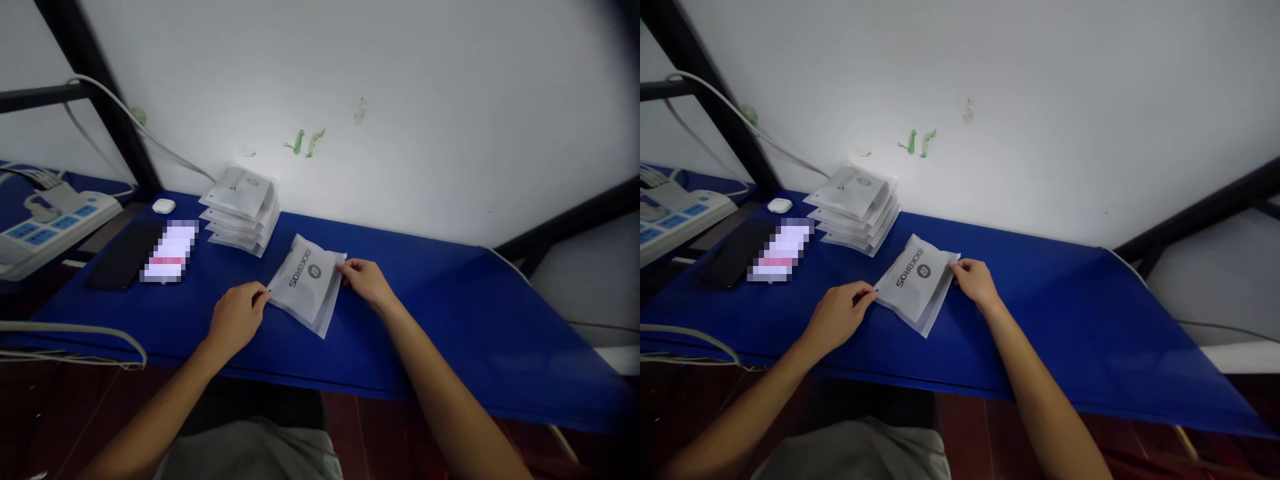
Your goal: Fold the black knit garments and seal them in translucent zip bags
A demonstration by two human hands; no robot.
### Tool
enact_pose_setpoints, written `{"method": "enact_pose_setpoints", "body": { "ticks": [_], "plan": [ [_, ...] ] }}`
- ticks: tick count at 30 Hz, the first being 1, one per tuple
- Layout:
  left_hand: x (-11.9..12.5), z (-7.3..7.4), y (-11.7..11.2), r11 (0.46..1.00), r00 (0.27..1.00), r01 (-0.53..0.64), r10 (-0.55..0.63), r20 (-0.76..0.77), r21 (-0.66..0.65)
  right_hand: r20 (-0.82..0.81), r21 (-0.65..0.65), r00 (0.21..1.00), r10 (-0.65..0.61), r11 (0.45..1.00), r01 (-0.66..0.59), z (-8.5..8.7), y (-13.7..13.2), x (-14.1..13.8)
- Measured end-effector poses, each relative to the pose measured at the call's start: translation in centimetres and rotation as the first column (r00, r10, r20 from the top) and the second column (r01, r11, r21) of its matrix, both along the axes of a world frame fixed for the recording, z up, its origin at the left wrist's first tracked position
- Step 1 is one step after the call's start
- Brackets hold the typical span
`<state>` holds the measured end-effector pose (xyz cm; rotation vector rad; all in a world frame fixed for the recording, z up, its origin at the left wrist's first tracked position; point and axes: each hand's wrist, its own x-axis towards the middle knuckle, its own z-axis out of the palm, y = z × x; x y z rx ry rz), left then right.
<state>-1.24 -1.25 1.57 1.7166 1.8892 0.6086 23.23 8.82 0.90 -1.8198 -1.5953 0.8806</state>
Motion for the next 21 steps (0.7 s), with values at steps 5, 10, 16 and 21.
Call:
{"method": "enact_pose_setpoints", "body": {
  "ticks": [5,10,16,21],
  "plan": [
    [-0.2,0.1,-0.2,0.994,0.992,0.030,-0.042,0.115,0.105,-0.057,0.062,0.998,0.025,0.998,-0.022,1.2,-1.0,0.8],
    [-0.4,0.5,-0.6,0.970,0.980,0.023,-0.069,0.185,0.243,-0.132,0.147,0.989,0.062,0.988,-0.043,2.3,-0.9,1.3],
    [-1.7,1.7,-0.7,0.920,0.972,-0.039,-0.056,0.229,0.389,-0.150,0.226,0.979,0.140,0.969,-0.103,4.2,0.1,-0.5],
    [-3.6,3.8,-0.2,0.857,0.969,-0.140,0.017,0.245,0.495,-0.258,0.237,0.941,0.220,0.958,-0.159,6.5,2.1,-3.8]
  ]
}}
